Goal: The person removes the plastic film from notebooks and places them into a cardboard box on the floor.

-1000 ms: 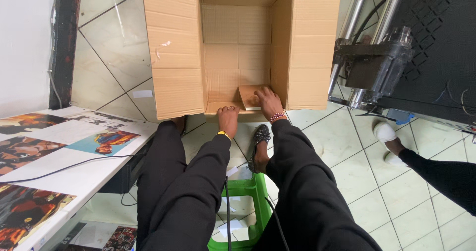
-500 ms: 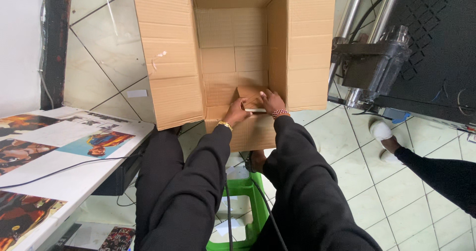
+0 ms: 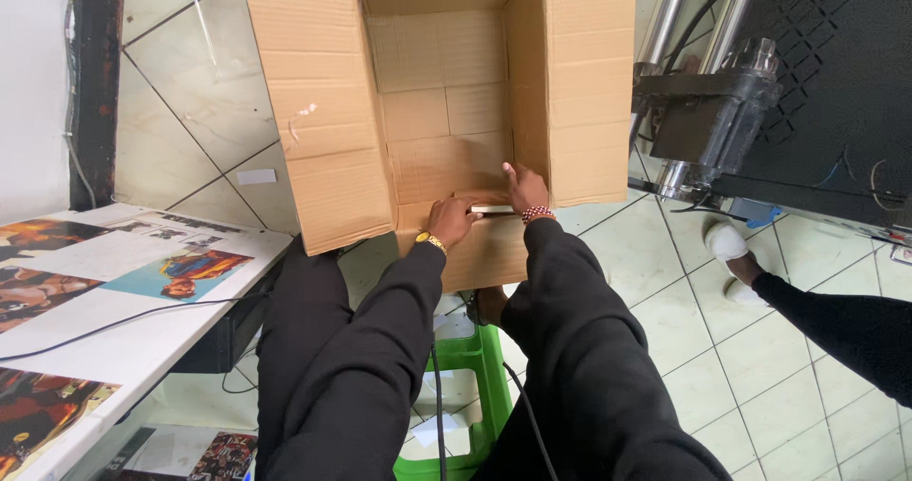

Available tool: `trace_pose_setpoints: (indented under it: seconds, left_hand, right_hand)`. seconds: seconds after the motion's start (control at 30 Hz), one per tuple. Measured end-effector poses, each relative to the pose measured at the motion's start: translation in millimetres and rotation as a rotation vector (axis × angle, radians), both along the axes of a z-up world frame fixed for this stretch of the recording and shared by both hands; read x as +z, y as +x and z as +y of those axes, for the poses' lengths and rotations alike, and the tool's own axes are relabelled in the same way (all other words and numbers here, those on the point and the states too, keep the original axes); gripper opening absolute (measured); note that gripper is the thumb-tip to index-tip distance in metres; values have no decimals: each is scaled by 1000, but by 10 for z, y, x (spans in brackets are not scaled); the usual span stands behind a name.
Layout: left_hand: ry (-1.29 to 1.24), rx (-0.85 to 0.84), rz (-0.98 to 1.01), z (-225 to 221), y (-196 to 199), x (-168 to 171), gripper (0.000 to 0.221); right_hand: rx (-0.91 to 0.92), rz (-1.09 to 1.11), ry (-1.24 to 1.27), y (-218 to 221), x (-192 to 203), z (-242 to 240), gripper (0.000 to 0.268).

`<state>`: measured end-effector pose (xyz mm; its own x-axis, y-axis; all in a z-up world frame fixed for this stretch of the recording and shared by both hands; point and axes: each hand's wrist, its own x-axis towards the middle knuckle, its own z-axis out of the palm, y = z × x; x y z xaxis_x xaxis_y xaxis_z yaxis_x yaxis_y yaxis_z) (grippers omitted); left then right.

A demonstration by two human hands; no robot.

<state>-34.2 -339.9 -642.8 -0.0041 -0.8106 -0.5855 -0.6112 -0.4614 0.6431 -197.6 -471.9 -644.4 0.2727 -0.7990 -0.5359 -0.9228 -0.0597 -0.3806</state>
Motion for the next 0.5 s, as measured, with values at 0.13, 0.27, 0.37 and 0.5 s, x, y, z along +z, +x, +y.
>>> trace_pose_setpoints:
  seconds: [0.13,0.27,0.37,0.5]
  left_hand:
    - [200,-50,68,-126,57,557,57]
    - [277,-144,-4,-75,36,440,71]
    - [321,-52,107,-41,54,505,92]
    - [280,-24,189,-30,66,431,86]
  right_hand:
    - [161,168,55,-66,-328,194,39]
    - [264,401,-36,-132,-523,248,37]
    - [222,372,-74,-123,-310,183,32]
    - [-4,131,-113,-6,-31,45,25]
